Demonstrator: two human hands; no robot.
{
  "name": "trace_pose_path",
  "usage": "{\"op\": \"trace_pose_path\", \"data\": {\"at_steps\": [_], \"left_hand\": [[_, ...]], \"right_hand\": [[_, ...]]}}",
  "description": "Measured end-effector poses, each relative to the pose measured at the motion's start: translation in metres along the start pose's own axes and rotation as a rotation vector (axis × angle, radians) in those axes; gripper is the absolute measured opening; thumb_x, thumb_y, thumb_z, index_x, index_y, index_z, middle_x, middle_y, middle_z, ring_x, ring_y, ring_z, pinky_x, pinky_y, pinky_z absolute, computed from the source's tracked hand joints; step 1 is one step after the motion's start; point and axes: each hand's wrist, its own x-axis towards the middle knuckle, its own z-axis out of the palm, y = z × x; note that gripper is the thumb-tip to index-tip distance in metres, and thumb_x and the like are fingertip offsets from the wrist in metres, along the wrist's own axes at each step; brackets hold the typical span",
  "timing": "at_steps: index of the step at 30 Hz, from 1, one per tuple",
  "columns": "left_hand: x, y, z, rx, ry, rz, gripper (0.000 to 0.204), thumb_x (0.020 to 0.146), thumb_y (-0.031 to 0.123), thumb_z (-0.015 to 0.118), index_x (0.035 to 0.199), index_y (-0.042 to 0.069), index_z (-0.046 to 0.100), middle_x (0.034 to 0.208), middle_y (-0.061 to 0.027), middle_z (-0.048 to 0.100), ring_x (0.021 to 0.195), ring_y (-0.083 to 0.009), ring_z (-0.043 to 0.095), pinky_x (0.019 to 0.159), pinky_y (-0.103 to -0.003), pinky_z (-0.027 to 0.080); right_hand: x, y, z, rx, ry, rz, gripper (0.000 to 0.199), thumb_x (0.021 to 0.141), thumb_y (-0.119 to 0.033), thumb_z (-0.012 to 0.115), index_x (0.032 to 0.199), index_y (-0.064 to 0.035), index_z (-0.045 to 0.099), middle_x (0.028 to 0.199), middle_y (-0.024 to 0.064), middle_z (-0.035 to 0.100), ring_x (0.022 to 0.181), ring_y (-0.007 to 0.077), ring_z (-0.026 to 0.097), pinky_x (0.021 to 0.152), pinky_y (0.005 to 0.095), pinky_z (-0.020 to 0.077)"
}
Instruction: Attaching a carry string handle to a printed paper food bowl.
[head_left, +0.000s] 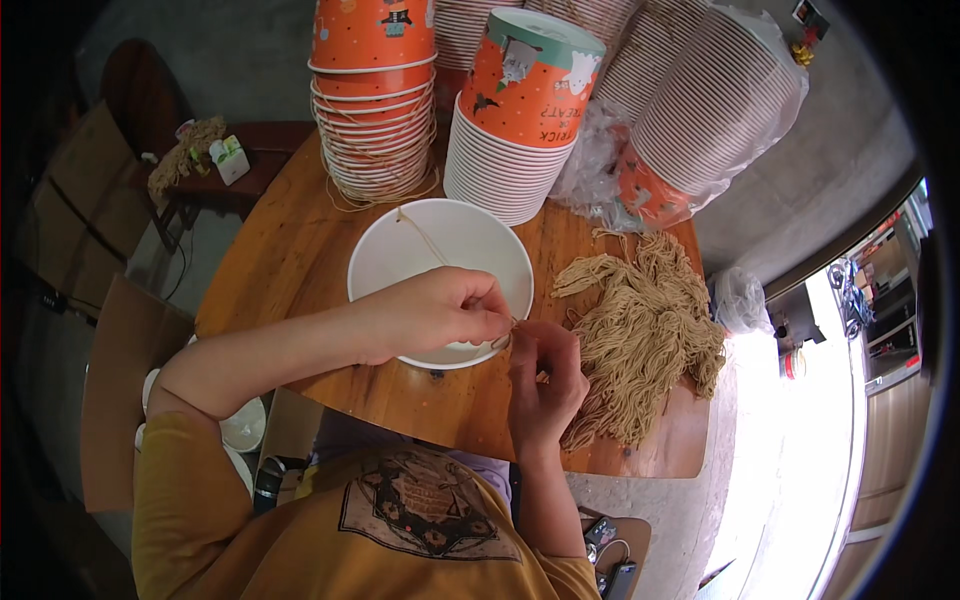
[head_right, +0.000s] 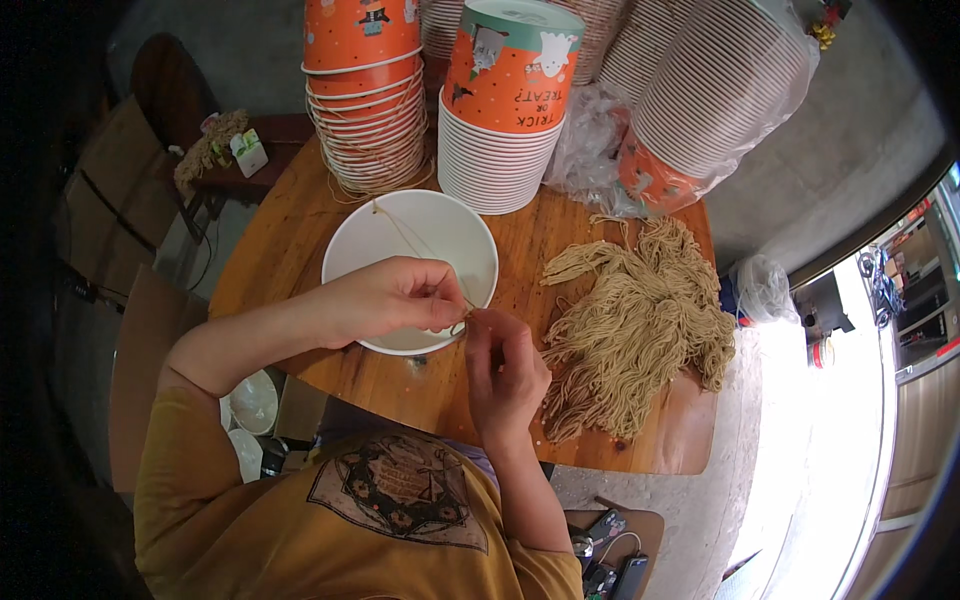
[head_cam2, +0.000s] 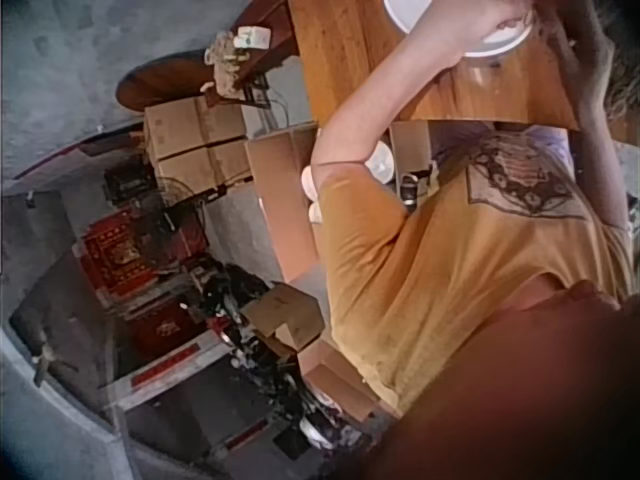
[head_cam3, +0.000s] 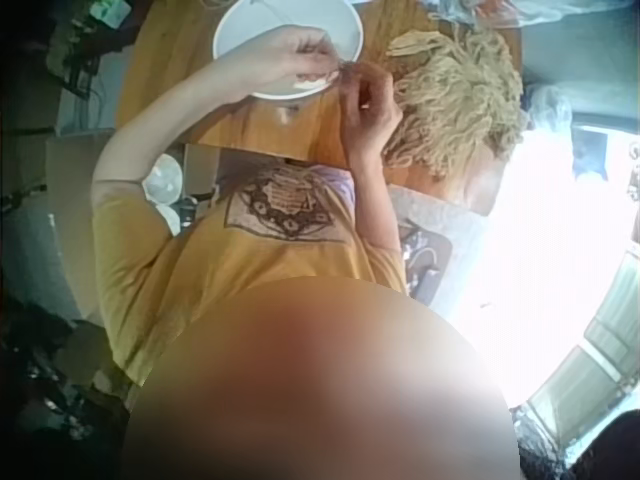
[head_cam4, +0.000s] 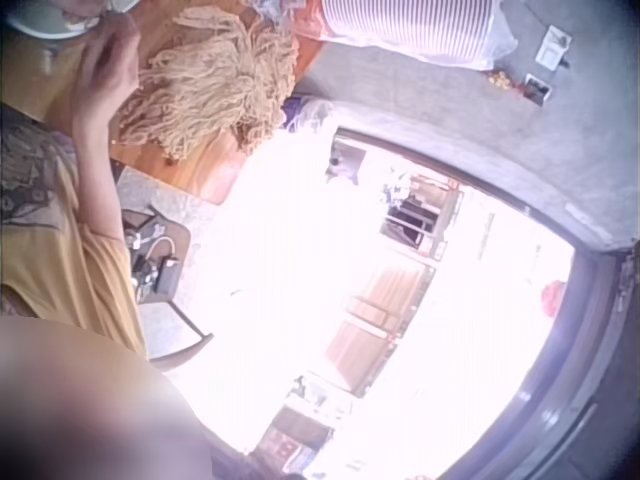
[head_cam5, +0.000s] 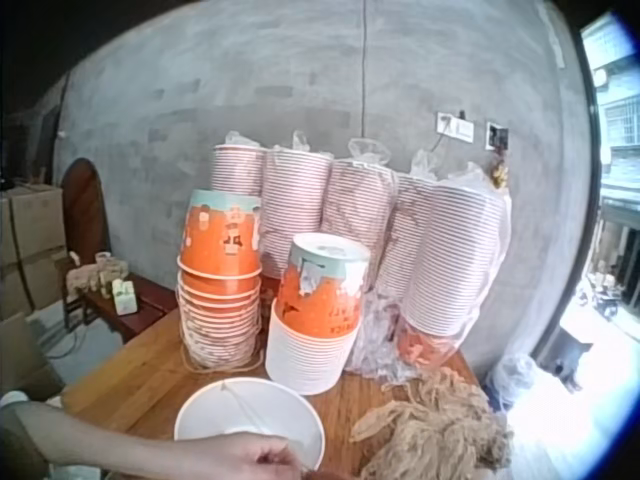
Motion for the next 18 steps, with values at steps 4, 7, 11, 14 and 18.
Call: {"op": "trace_pose_path", "data": {"at_steps": [4, 7, 11, 14, 18], "left_hand": [[-0.0029, 0.0015, 0.0013, 0.158, 0.023, 0.087, 0.019, 0.09, 0.015, 0.061, 0.103, 0.001, 0.056, 0.09, -0.0017, 0.058, 0.082, -0.0087, 0.053, 0.074, -0.024, 0.045], [-0.0054, 0.0038, 0.0053, 0.196, 0.045, 0.092, 0.018, 0.089, 0.011, 0.06, 0.102, 0.001, 0.054, 0.088, -0.0012, 0.057, 0.081, -0.0091, 0.054, 0.074, -0.025, 0.045], [-0.0059, 0.0034, 0.0059, 0.132, 0.036, 0.108, 0.017, 0.089, 0.01, 0.058, 0.102, 0.001, 0.053, 0.088, -0.0031, 0.057, 0.082, -0.0106, 0.055, 0.074, -0.026, 0.046], [-0.0087, 0.007, 0.0039, 0.367, 0.116, 0.14, 0.016, 0.089, 0.009, 0.058, 0.101, 0.0, 0.054, 0.09, -0.0073, 0.059, 0.083, -0.0157, 0.058, 0.074, -0.029, 0.048], [-0.0098, 0.003, 0.0028, 0.547, 0.176, 0.278, 0.012, 0.088, 0.01, 0.057, 0.096, 0.001, 0.056, 0.094, -0.0114, 0.06, 0.085, -0.0241, 0.061, 0.074, -0.034, 0.049]], "right_hand": [[0.0007, -0.007, -0.0002, 0.144, -0.05, 0.212, 0.007, 0.091, -0.007, 0.062, 0.097, -0.0042, 0.06, 0.07, 0.0007, 0.059, 0.057, 0.0048, 0.051, 0.051, 0.0195, 0.0405], [-0.0014, -0.0059, 0.003, 0.273, -0.065, 0.298, 0.007, 0.094, -0.01, 0.059, 0.097, -0.0034, 0.059, 0.071, -0.0019, 0.057, 0.057, 0.0026, 0.048, 0.051, 0.0174, 0.0369], [-0.0027, -0.0063, 0.0043, 0.392, -0.066, 0.366, 0.008, 0.095, -0.011, 0.058, 0.099, -0.0046, 0.058, 0.072, -0.0037, 0.054, 0.057, 0.0015, 0.044, 0.049, 0.0166, 0.0345], [-0.0048, -0.0016, 0.0, 0.46, -0.071, 0.405, 0.007, 0.094, -0.007, 0.059, 0.098, -0.0029, 0.059, 0.078, -0.0006, 0.061, 0.062, 0.0039, 0.051, 0.055, 0.0185, 0.042], [-0.0044, -0.0007, -0.0008, 0.502, -0.069, 0.402, 0.005, 0.094, -0.006, 0.058, 0.098, -0.0031, 0.059, 0.077, -0.0012, 0.06, 0.06, 0.0032, 0.049, 0.054, 0.0181, 0.0411]]}}
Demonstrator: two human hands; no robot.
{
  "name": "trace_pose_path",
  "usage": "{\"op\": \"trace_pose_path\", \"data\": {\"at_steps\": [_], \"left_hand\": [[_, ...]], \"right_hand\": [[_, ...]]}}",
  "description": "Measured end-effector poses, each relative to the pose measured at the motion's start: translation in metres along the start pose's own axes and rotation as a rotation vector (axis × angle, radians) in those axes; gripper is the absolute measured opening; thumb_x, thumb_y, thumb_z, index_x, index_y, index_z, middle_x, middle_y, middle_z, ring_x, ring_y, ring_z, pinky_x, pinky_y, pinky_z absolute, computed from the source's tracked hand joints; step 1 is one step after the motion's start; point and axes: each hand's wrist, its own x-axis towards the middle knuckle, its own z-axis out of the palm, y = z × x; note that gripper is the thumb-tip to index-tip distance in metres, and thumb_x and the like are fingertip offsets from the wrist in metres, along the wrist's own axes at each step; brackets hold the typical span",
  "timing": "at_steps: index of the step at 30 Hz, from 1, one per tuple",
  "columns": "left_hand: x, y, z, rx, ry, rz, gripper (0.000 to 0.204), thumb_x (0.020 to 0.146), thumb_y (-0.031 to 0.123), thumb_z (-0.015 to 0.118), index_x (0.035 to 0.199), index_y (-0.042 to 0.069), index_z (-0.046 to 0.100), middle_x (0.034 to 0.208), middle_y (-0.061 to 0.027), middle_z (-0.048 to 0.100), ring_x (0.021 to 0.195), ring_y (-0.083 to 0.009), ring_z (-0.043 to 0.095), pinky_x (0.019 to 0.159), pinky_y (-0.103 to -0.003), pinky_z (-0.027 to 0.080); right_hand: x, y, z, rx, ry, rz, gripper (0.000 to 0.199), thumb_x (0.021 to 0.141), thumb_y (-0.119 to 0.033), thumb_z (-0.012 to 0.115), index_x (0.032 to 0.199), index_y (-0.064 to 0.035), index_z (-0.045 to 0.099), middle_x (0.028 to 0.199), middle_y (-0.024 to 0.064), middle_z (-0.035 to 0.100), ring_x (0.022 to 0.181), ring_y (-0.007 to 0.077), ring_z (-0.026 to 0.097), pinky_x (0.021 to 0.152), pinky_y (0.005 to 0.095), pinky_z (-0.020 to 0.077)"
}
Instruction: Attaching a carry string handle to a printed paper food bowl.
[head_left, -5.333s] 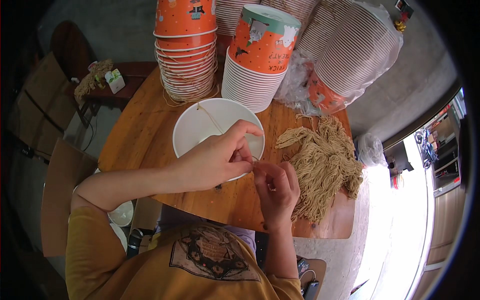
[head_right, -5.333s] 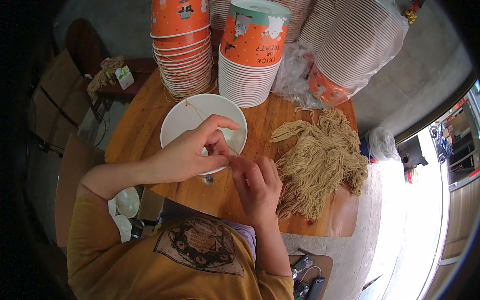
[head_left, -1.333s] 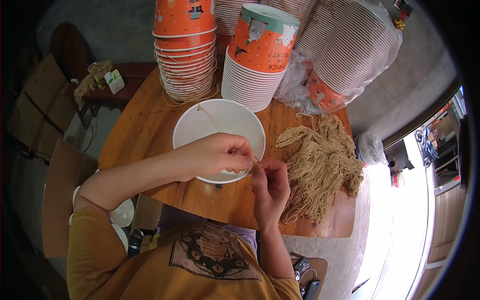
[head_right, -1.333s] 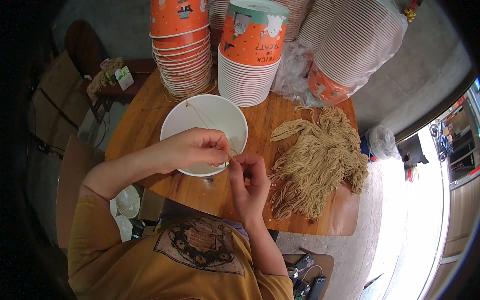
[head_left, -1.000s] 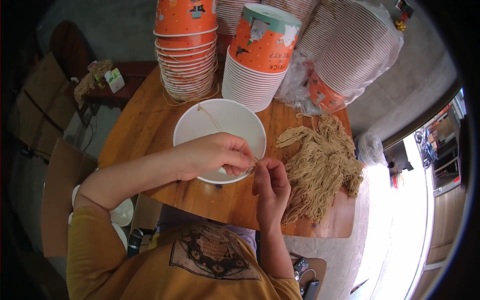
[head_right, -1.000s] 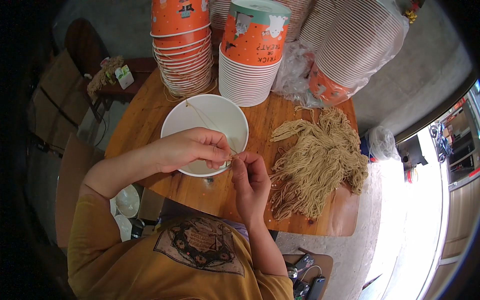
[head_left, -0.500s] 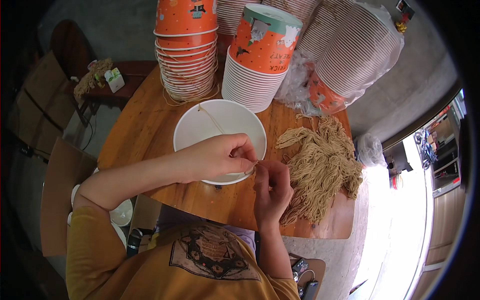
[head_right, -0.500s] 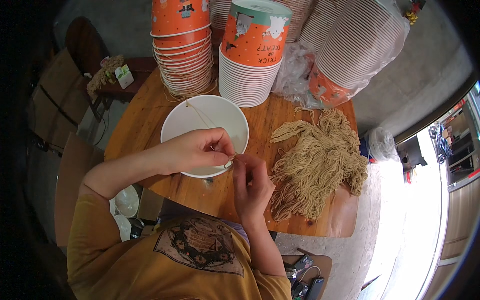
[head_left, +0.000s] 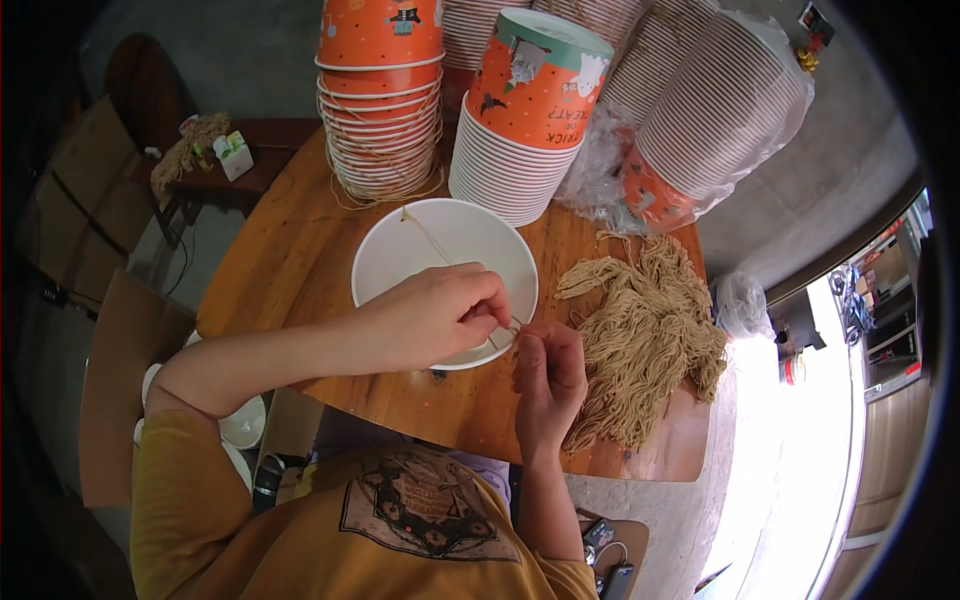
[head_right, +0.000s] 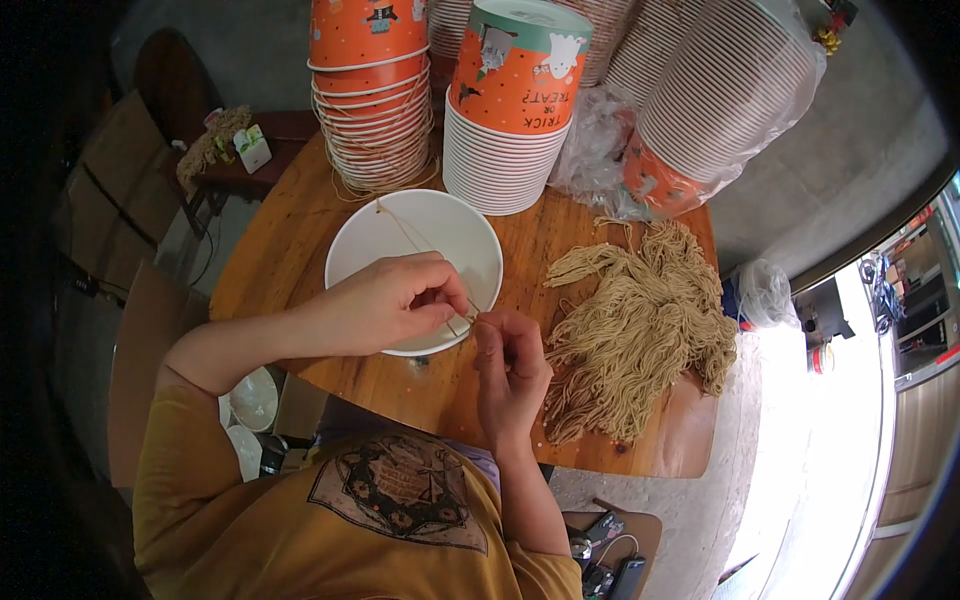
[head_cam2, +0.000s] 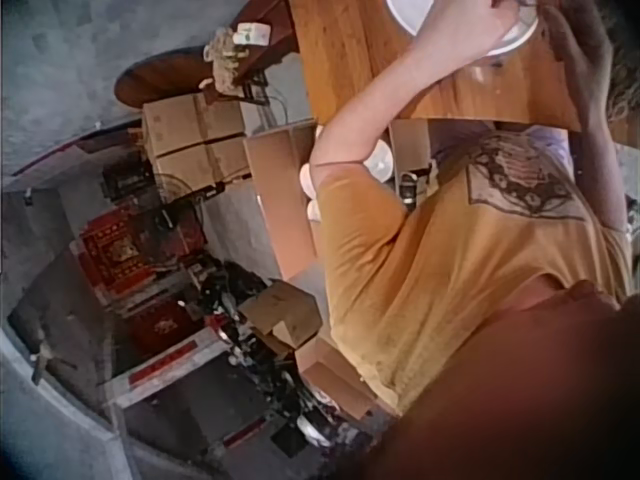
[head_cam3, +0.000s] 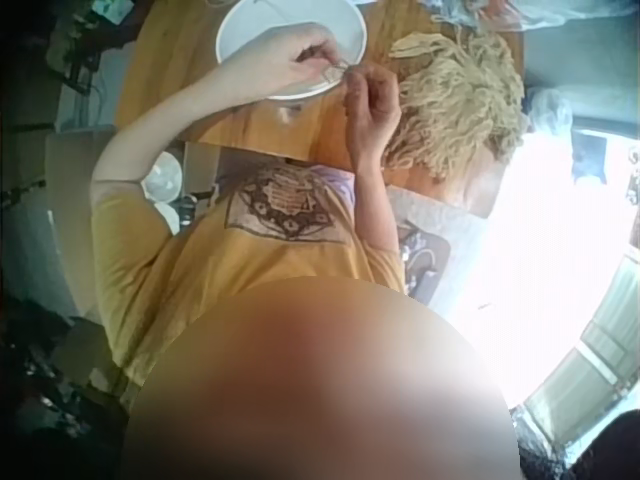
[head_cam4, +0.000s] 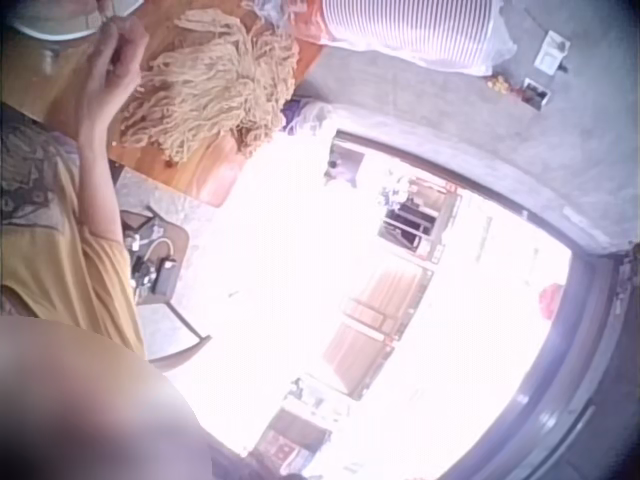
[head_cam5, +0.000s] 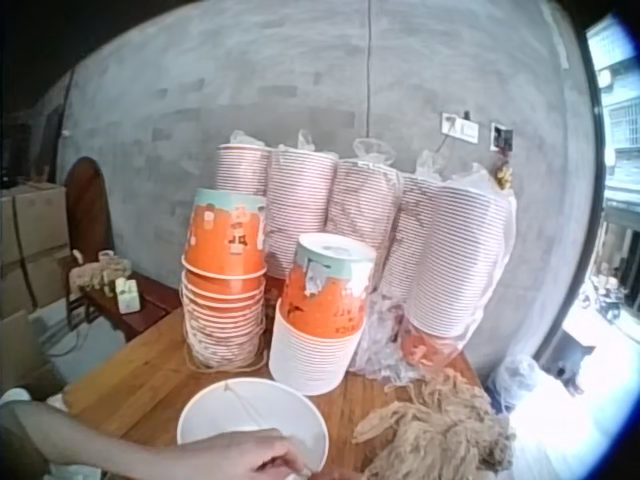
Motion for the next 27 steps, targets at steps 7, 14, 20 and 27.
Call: {"op": "trace_pose_path", "data": {"at_steps": [7, 14, 20, 27], "left_hand": [[-0.001, 0.003, 0.001, 0.046, 0.039, 0.025, 0.01, 0.088, 0.011, 0.058, 0.093, 0.003, 0.057, 0.096, -0.0108, 0.059, 0.085, -0.0261, 0.061, 0.074, -0.036, 0.049], [-0.003, 0.008, 0.007, 0.059, 0.061, 0.066, 0.011, 0.087, 0.012, 0.06, 0.089, 0.003, 0.054, 0.094, -0.0108, 0.057, 0.086, -0.0277, 0.06, 0.073, -0.037, 0.049], [-0.003, 0.007, 0.013, 0.253, 0.13, 0.257, 0.011, 0.086, 0.008, 0.059, 0.089, 0.003, 0.051, 0.093, -0.0111, 0.052, 0.09, -0.0299, 0.055, 0.075, -0.039, 0.047], [-0.005, 0.004, 0.012, 0.437, 0.206, 0.354, 0.011, 0.083, 0.004, 0.058, 0.089, 0.001, 0.049, 0.09, -0.0121, 0.05, 0.088, -0.0306, 0.054, 0.075, -0.04, 0.046]], "right_hand": [[0.0, -0.002, -0.002, 0.002, 0.004, -0.011, 0.01, 0.092, -0.005, 0.061, 0.102, -0.0036, 0.06, 0.075, -0.0023, 0.059, 0.06, 0.0028, 0.048, 0.053, 0.0183, 0.04], [0.001, -0.018, -0.002, -0.528, -0.013, -0.139, 0.021, 0.081, -0.008, 0.074, 0.099, -0.0061, 0.064, 0.06, -0.0012, 0.049, 0.052, 0.0071, 0.044, 0.048, 0.0228, 0.0369], [0.005, -0.027, -0.004, -0.688, -0.016, -0.321, 0.016, 0.078, -0.007, 0.074, 0.088, -0.0072, 0.062, 0.061, 0.0021, 0.052, 0.052, 0.0148, 0.05, 0.048, 0.0284, 0.0409], [0.003, -0.019, -0.017, -0.835, -0.069, -0.432, 0.018, 0.077, -0.006, 0.073, 0.085, -0.0069, 0.057, 0.064, 0.0041, 0.054, 0.055, 0.0183, 0.054, 0.051, 0.0299, 0.0446]]}}
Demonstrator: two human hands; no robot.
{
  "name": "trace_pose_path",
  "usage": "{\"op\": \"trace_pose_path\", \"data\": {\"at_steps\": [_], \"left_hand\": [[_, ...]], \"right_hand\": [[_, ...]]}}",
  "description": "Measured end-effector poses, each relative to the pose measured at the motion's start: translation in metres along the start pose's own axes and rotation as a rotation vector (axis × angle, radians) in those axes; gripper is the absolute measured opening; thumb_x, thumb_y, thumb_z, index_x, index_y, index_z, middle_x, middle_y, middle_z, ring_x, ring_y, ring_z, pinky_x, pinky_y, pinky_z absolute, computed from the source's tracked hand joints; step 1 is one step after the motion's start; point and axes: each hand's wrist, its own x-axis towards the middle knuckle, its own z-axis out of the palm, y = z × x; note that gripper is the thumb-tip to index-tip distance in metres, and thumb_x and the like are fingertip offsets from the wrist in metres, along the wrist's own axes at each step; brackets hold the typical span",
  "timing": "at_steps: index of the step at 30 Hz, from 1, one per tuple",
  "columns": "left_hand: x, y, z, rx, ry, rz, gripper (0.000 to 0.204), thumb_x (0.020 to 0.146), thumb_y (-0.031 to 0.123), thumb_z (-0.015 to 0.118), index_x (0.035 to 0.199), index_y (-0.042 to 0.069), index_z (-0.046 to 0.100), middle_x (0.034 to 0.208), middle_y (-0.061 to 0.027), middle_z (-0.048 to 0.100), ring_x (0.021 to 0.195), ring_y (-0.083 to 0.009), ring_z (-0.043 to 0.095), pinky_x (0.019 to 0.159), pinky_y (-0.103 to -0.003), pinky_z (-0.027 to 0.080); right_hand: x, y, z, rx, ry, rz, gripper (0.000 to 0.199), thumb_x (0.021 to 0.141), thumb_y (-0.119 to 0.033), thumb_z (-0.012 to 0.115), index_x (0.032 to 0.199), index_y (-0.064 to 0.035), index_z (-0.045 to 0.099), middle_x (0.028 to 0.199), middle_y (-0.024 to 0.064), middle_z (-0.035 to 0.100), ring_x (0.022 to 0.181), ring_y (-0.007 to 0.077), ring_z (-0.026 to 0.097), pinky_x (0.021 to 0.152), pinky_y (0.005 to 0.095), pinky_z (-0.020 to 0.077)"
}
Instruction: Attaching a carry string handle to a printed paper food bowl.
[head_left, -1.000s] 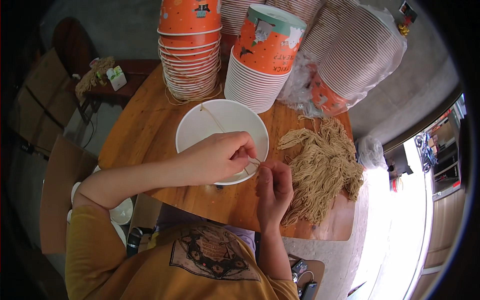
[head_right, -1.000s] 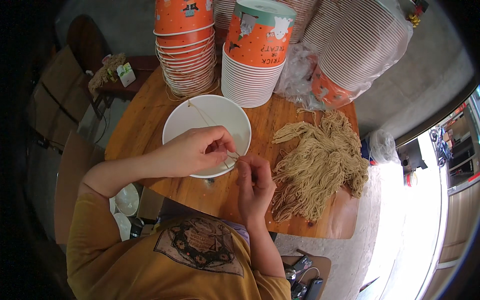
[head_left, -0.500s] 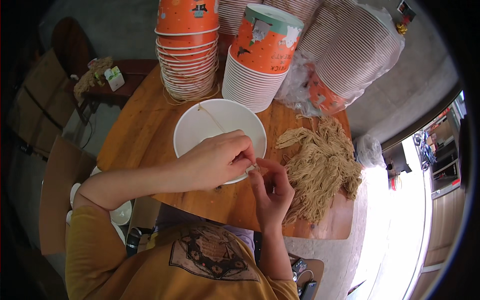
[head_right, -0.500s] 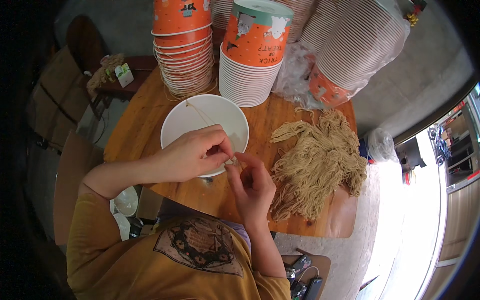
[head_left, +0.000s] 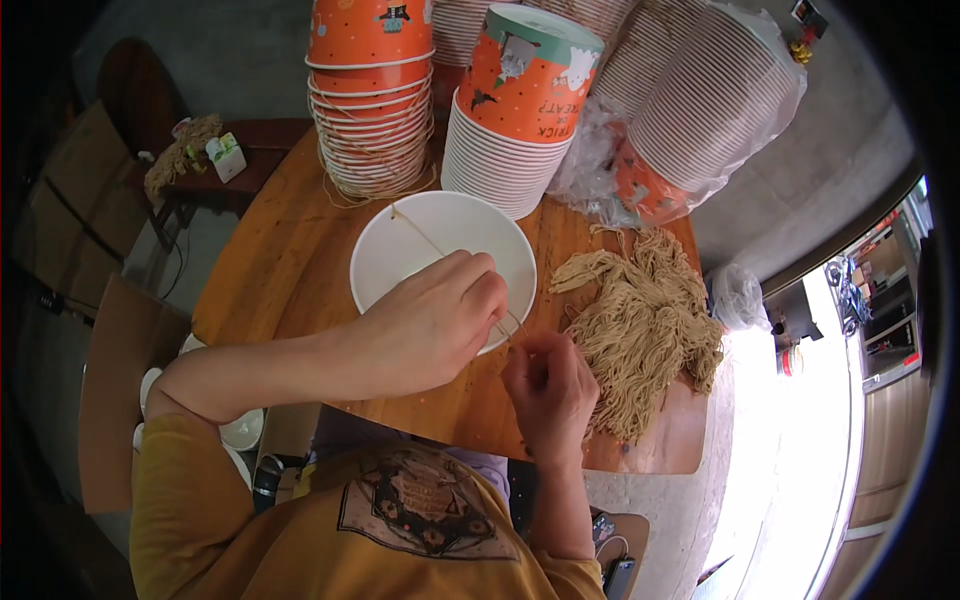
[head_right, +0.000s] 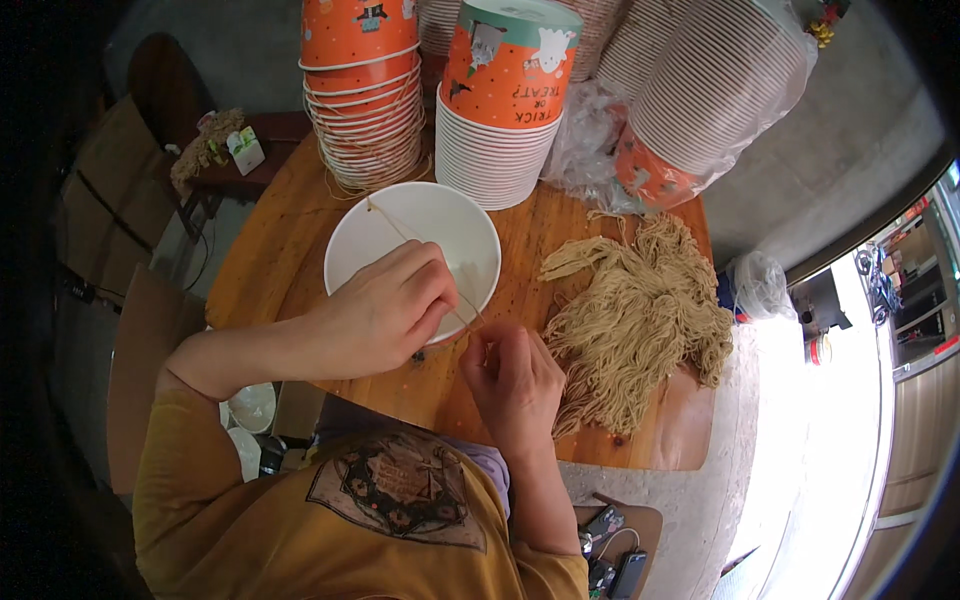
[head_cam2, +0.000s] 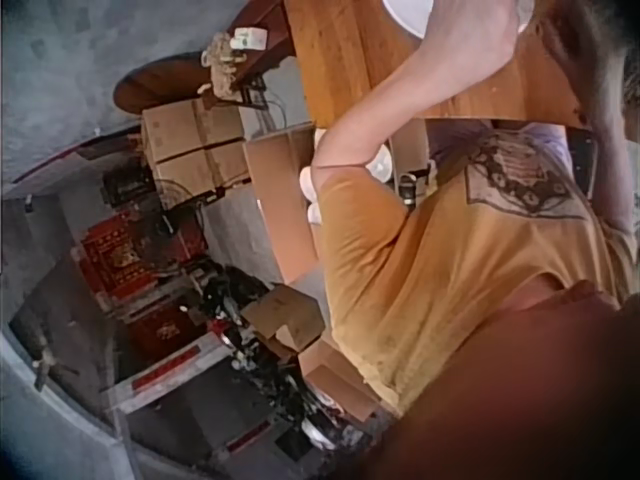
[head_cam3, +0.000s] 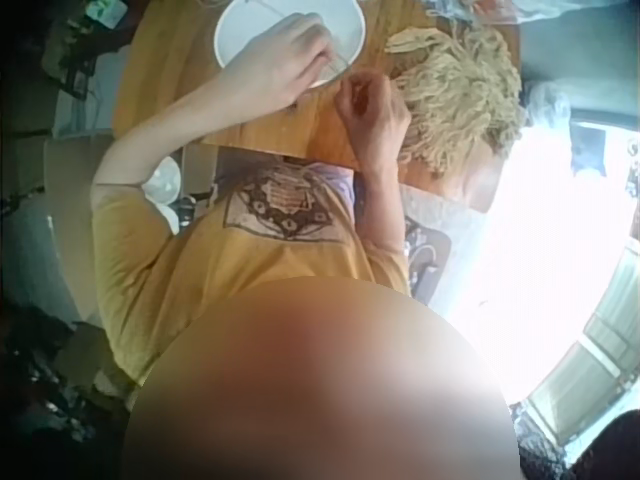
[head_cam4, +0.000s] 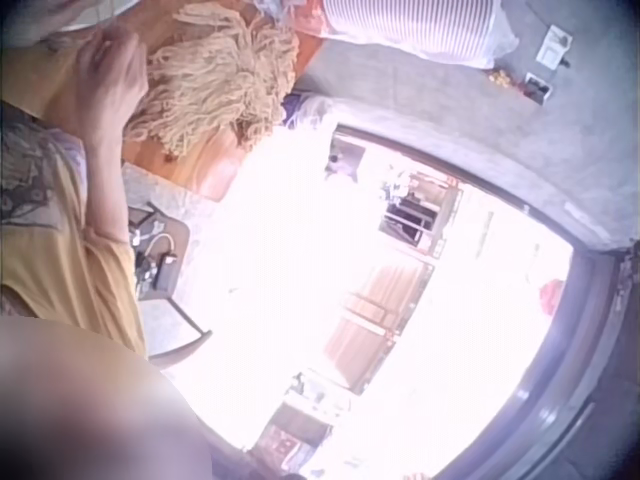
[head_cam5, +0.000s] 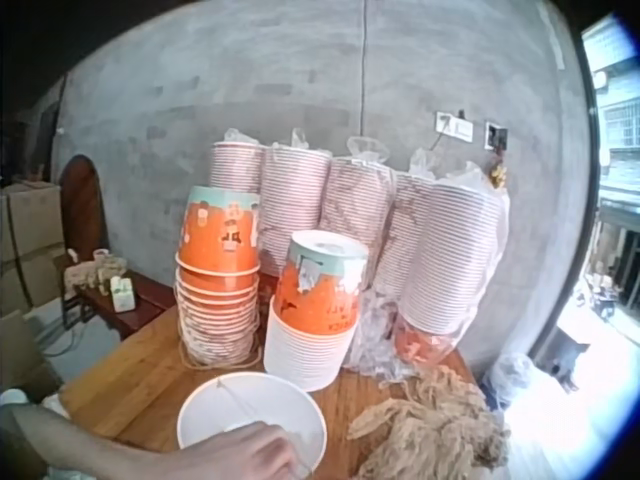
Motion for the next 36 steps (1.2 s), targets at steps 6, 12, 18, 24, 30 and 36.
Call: {"op": "trace_pose_path", "data": {"at_steps": [6, 12, 18, 24, 30, 36], "left_hand": [[0.002, -0.004, -0.001, -0.138, -0.022, -0.08, 0.012, 0.083, 0.001, 0.057, 0.092, 0.003, 0.049, 0.09, -0.0111, 0.051, 0.084, -0.029, 0.054, 0.072, -0.038, 0.046], [0.003, -0.004, 0.003, -0.33, -0.094, -0.151, 0.023, 0.082, -0.002, 0.057, 0.104, 0.004, 0.053, 0.095, -0.0091, 0.053, 0.087, -0.025, 0.055, 0.073, -0.034, 0.046], [0.009, 0.003, 0.008, -0.319, -0.098, 0.019, 0.025, 0.084, 0.002, 0.055, 0.109, 0.004, 0.056, 0.1, -0.0102, 0.052, 0.094, -0.0266, 0.056, 0.079, -0.036, 0.047], [0.011, 0.009, 0.002, -0.367, -0.216, -0.103, 0.018, 0.087, 0.007, 0.053, 0.104, 0.003, 0.058, 0.099, -0.0107, 0.051, 0.092, -0.0279, 0.056, 0.08, -0.037, 0.047], [0.011, 0.007, -0.002, -0.473, -0.297, -0.215, 0.013, 0.089, 0.009, 0.056, 0.1, 0.002, 0.058, 0.098, -0.0079, 0.051, 0.084, -0.0206, 0.057, 0.073, -0.032, 0.047], [0.012, 0.0, -0.002, -0.614, -0.335, -0.263, 0.013, 0.091, 0.014, 0.058, 0.097, 0.002, 0.057, 0.096, -0.0067, 0.053, 0.083, -0.0172, 0.056, 0.073, -0.03, 0.046]], "right_hand": [[-0.011, 0.004, -0.003, 0.396, -0.077, 0.265, 0.021, 0.079, -0.003, 0.071, 0.094, -0.0054, 0.057, 0.071, 0.0027, 0.057, 0.061, 0.0133, 0.057, 0.058, 0.0262, 0.0464], [-0.018, 0.014, 0.0, 0.644, 0.033, 0.316, 0.024, 0.084, 0.0, 0.065, 0.104, -0.0024, 0.052, 0.081, 0.0048, 0.059, 0.071, 0.011, 0.058, 0.068, 0.0246, 0.0477], [-0.005, 0.003, -0.006, 0.913, 0.011, 0.345, 0.02, 0.089, 0.002, 0.057, 0.106, -0.0035, 0.049, 0.083, 0.0049, 0.058, 0.073, 0.0109, 0.056, 0.068, 0.0242, 0.0472], [0.007, 0.001, -0.018, 1.152, -0.082, 0.407, 0.013, 0.094, -0.006, 0.054, 0.105, -0.0064, 0.047, 0.082, 0.003, 0.057, 0.064, 0.0075, 0.05, 0.056, 0.0201, 0.0408], [0.016, 0.003, -0.019, 1.228, -0.145, 0.573, 0.009, 0.096, -0.012, 0.054, 0.103, -0.0096, 0.049, 0.08, 0.0003, 0.057, 0.058, 0.0036, 0.045, 0.049, 0.0172, 0.0347], [0.012, 0.01, -0.006, 1.205, -0.065, 0.489, 0.008, 0.094, -0.007, 0.054, 0.1, -0.009, 0.05, 0.078, -0.0005, 0.055, 0.057, 0.0038, 0.046, 0.049, 0.017, 0.0361]]}}
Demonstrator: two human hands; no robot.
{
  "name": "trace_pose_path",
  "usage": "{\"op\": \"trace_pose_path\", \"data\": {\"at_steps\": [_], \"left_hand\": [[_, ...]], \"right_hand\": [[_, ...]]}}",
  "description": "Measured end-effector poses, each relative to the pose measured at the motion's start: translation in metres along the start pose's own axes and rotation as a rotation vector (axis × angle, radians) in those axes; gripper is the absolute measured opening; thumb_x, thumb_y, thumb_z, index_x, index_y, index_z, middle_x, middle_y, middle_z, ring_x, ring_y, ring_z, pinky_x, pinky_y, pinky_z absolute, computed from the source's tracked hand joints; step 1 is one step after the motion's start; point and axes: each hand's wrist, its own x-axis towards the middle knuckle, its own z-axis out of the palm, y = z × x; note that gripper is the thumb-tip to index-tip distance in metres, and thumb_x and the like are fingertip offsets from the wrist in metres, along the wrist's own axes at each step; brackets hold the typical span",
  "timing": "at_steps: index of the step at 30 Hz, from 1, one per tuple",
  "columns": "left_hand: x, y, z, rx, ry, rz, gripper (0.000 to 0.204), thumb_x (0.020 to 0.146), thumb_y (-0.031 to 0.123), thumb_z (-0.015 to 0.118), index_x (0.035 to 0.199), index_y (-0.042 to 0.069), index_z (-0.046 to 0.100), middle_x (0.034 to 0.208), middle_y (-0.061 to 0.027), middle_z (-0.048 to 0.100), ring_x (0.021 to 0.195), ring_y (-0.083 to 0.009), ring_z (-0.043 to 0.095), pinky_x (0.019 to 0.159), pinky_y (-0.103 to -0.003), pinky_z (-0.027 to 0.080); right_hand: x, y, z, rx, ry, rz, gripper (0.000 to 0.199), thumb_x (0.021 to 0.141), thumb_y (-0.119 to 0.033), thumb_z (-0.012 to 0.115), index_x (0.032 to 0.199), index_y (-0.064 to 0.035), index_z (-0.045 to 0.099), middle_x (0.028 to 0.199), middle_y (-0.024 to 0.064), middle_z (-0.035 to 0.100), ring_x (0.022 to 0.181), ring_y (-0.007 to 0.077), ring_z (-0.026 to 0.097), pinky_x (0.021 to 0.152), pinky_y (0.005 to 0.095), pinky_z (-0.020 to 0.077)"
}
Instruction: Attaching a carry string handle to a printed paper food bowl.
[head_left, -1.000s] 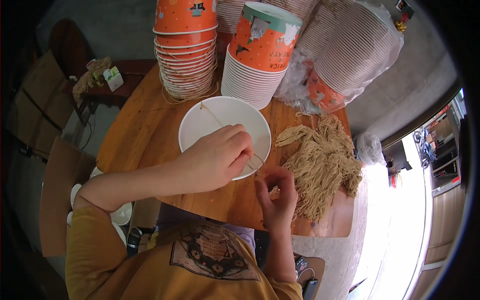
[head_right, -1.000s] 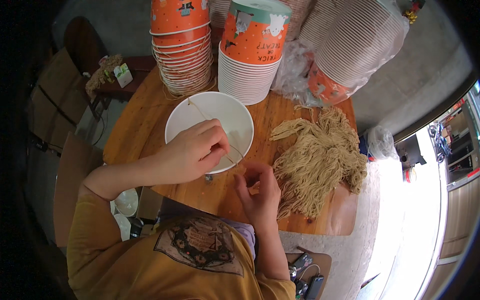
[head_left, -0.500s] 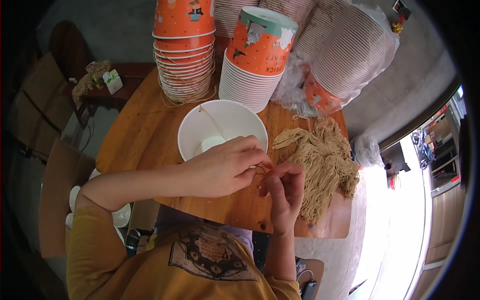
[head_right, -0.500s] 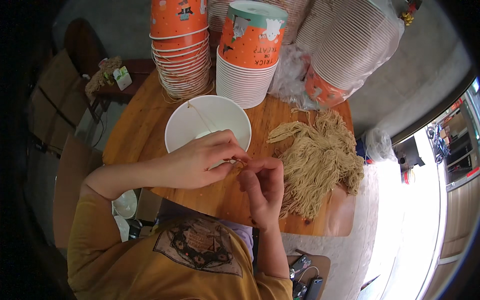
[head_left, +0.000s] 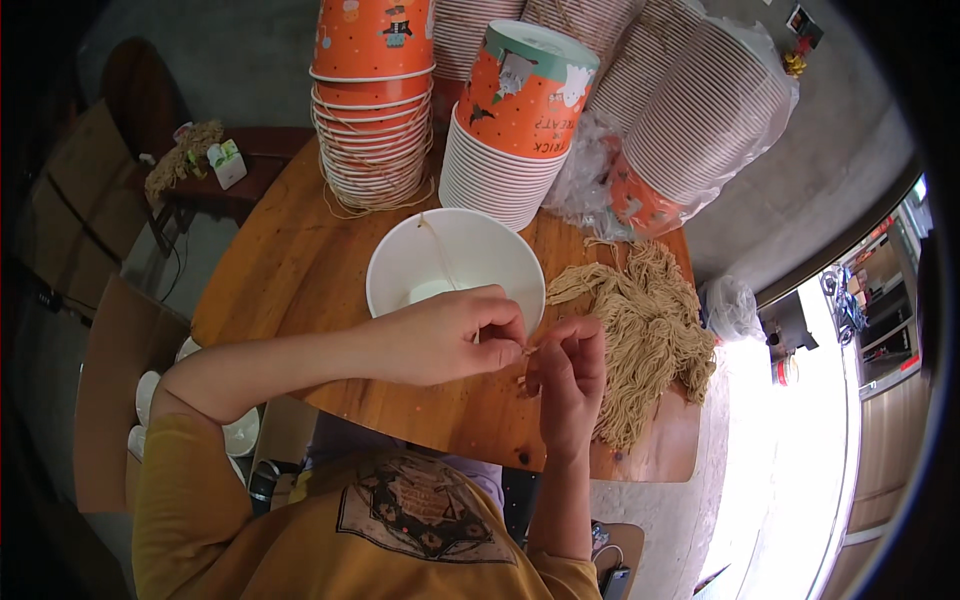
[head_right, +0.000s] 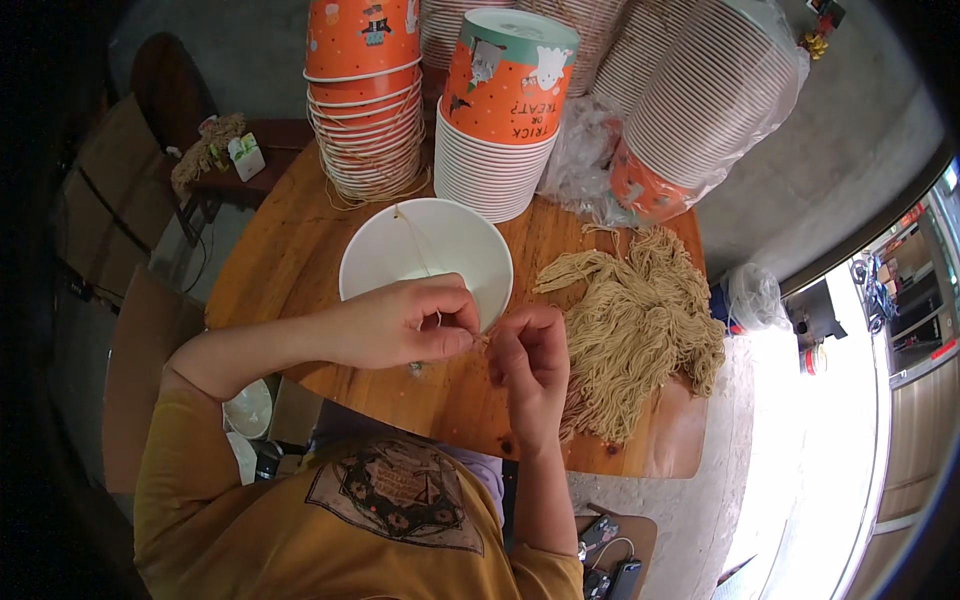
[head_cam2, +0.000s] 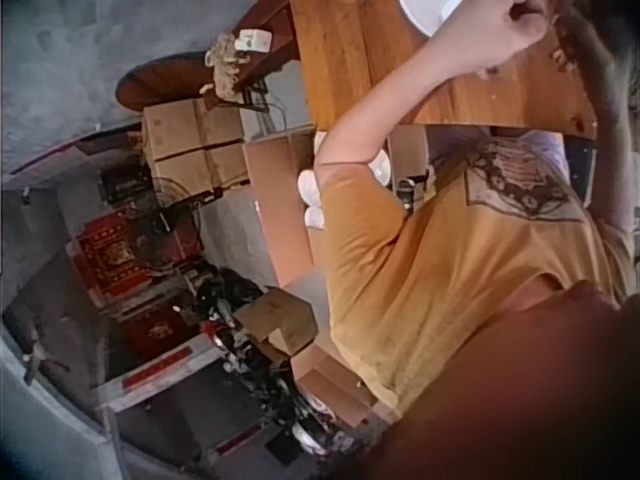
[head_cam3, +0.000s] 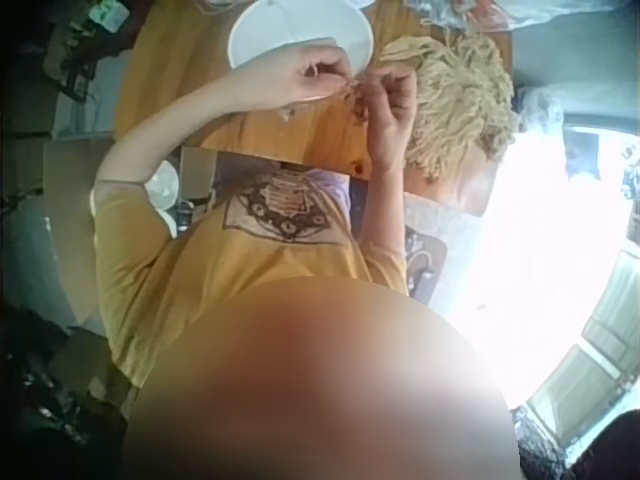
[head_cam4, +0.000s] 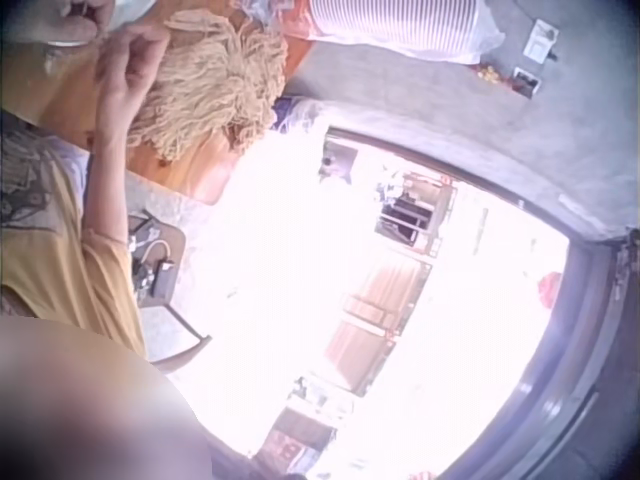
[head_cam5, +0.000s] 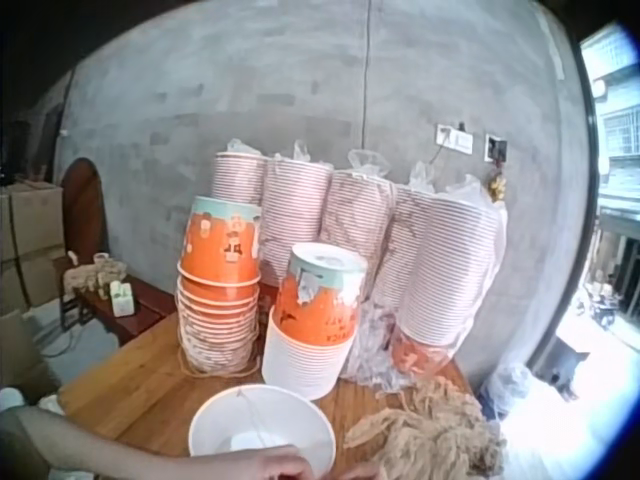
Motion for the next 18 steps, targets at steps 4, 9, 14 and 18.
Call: {"op": "trace_pose_path", "data": {"at_steps": [4, 9, 14, 18], "left_hand": [[0.0, 0.0, 0.0, -0.029, 0.017, -0.03, 0.017, 0.091, 0.017, 0.057, 0.094, 0.0, 0.057, 0.094, -0.0097, 0.055, 0.084, -0.0218, 0.057, 0.075, -0.033, 0.046], [-0.002, 0.0, 0.002, 0.021, 0.048, -0.016, 0.018, 0.09, 0.017, 0.057, 0.091, 0.0, 0.055, 0.093, -0.0108, 0.056, 0.082, -0.0239, 0.058, 0.073, -0.034, 0.047], [-0.002, -0.002, 0.006, 0.09, 0.099, 0.029, 0.017, 0.089, 0.016, 0.058, 0.089, -0.001, 0.054, 0.092, -0.0118, 0.056, 0.081, -0.0272, 0.059, 0.07, -0.036, 0.047], [-0.003, 0.004, 0.006, 0.141, 0.109, 0.02, 0.016, 0.088, 0.015, 0.058, 0.088, -0.001, 0.053, 0.091, -0.0121, 0.056, 0.082, -0.0288, 0.059, 0.071, -0.037, 0.047]], "right_hand": [[-0.002, 0.009, -0.005, -0.234, -0.015, -0.158, 0.013, 0.09, 0.0, 0.056, 0.099, -0.0053, 0.05, 0.08, 0.001, 0.058, 0.063, 0.0067, 0.054, 0.056, 0.0189, 0.044], [-0.008, 0.009, -0.001, -0.537, 0.007, -0.23, 0.021, 0.086, 0.0, 0.063, 0.103, -0.003, 0.051, 0.075, 0.0048, 0.066, 0.068, 0.0094, 0.065, 0.06, 0.0218, 0.0499], [-0.009, 0.011, 0.003, -0.811, 0.063, -0.387, 0.022, 0.082, 0.0, 0.068, 0.098, -0.0051, 0.055, 0.071, 0.0058, 0.067, 0.06, 0.0117, 0.067, 0.053, 0.024, 0.052], [-0.008, 0.013, 0.001, -0.881, 0.051, -0.445, 0.021, 0.08, 0.0, 0.069, 0.094, -0.0053, 0.056, 0.07, 0.0051, 0.066, 0.058, 0.0139, 0.067, 0.052, 0.0247, 0.0527]]}}
